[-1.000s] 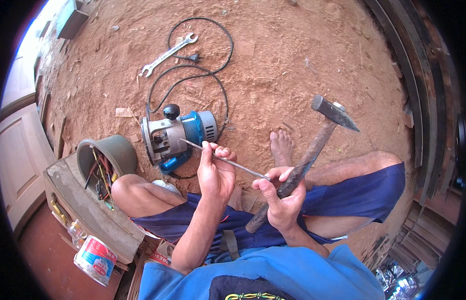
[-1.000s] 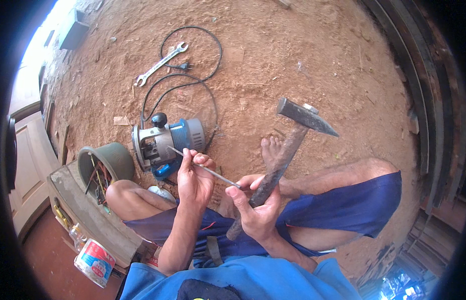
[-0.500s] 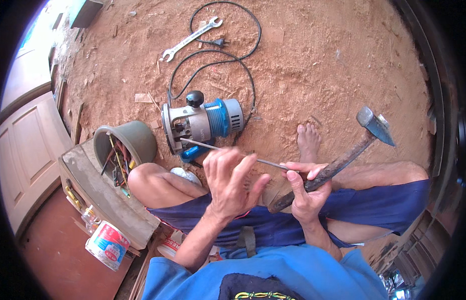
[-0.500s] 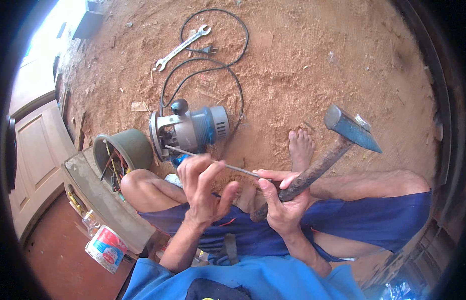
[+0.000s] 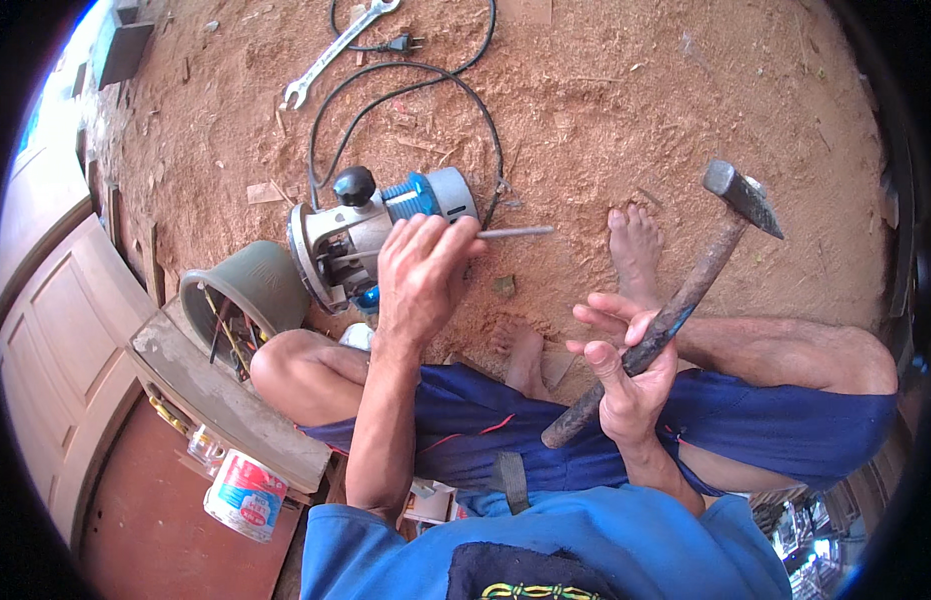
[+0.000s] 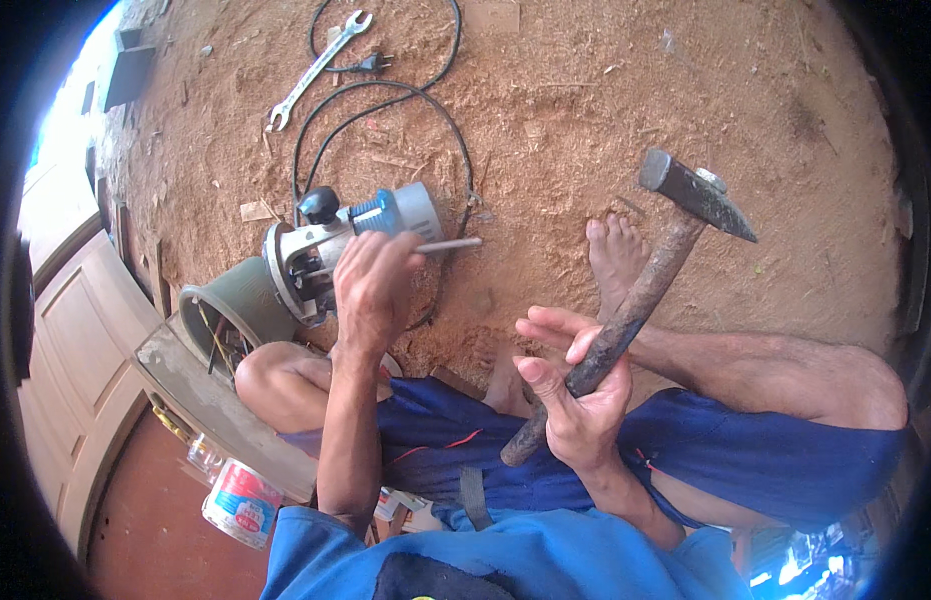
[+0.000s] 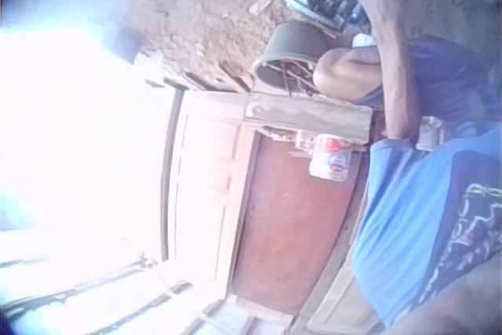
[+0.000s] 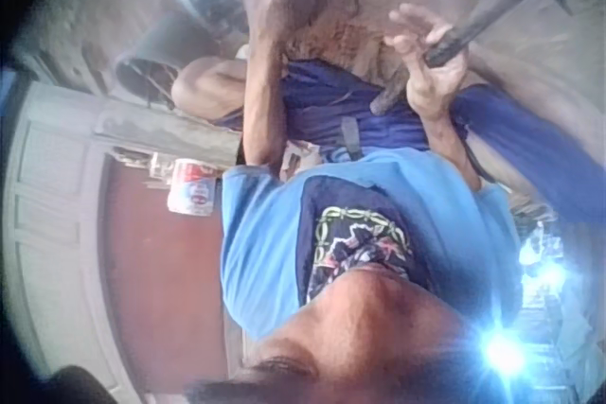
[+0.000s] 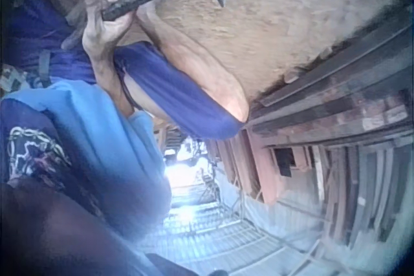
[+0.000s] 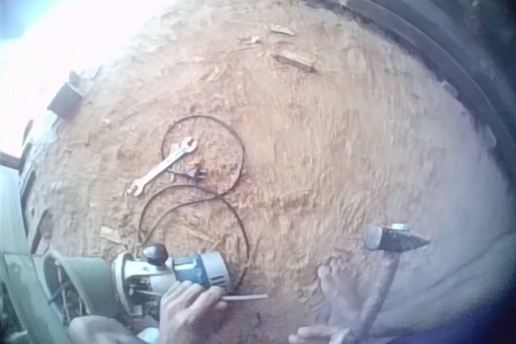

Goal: The person sits on the ground and repairs a blue electric tool. They use a hammer to tap a metal component, then remove a circular blade and replace it with a new one. They secure the blade using a screwdriver and a wrench, tightening the assembly.

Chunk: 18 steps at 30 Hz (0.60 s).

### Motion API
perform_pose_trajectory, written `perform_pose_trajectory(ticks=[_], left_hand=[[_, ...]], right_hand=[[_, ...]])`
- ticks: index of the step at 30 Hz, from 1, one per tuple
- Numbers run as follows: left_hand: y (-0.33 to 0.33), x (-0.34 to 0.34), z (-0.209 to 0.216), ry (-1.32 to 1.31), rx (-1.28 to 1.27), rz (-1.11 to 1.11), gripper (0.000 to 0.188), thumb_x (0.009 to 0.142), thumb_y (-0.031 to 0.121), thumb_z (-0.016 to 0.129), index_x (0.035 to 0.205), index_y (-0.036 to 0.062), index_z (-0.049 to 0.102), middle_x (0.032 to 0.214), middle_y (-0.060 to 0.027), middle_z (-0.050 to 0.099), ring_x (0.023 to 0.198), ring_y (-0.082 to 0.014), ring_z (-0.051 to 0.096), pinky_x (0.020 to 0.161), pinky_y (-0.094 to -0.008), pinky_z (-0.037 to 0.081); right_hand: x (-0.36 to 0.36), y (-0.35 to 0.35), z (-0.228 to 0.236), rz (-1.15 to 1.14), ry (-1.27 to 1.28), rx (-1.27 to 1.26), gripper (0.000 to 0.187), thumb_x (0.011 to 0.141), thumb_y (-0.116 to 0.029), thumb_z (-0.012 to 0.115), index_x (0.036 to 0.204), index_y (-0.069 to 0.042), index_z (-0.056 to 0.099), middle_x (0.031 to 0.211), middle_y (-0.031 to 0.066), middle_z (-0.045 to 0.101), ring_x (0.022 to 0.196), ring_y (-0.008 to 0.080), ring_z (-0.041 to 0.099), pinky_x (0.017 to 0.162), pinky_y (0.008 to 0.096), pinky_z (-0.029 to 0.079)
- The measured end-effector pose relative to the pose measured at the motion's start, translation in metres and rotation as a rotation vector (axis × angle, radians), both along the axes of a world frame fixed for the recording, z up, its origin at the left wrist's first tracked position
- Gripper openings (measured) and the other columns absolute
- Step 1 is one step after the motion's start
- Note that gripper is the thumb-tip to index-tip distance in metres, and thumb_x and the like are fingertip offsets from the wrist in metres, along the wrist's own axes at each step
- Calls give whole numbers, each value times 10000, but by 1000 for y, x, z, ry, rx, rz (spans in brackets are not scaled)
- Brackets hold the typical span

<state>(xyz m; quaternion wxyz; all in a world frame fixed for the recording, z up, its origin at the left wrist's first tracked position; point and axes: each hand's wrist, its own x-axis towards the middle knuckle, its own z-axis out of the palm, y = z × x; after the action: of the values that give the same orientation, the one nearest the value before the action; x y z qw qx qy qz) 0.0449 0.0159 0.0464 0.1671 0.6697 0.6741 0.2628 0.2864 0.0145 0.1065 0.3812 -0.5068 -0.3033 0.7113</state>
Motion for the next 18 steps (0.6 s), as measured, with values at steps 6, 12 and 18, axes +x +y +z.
perform_pose_trajectory(ticks=[6, 12, 18], left_hand=[[-7, -12, -22, 92, -39, 64, 142, 888, 164, 730, 981, 73, 671, 744, -75, 496, 707, -280, 529, 644, -419, 412], [-7, -10, -34, 116, 17, 82, 140, 907, 202, 715, 933, 74, 666, 710, -69, 484, 675, -273, 512, 634, -411, 398], [-11, -17, -37, 113, 61, 93, 192, 926, 252, 696, 906, 65, 659, 694, -65, 471, 636, -265, 493, 615, -400, 382]], right_hand=[[5, 1, -4, 6, 54, -69, 383, 888, 57, 748, 1048, -67, 424, 1271, 252, 584, 1150, 298, 680, 896, 342, 624], [3, 1, -4, 28, 80, -131, 394, 882, 46, 762, 1033, -72, 418, 1249, 259, 594, 1105, 286, 703, 898, 348, 623], [2, 5, -2, 40, 75, -173, 403, 880, 36, 768, 1024, -72, 408, 1227, 266, 607, 1086, 290, 713, 884, 350, 633]])
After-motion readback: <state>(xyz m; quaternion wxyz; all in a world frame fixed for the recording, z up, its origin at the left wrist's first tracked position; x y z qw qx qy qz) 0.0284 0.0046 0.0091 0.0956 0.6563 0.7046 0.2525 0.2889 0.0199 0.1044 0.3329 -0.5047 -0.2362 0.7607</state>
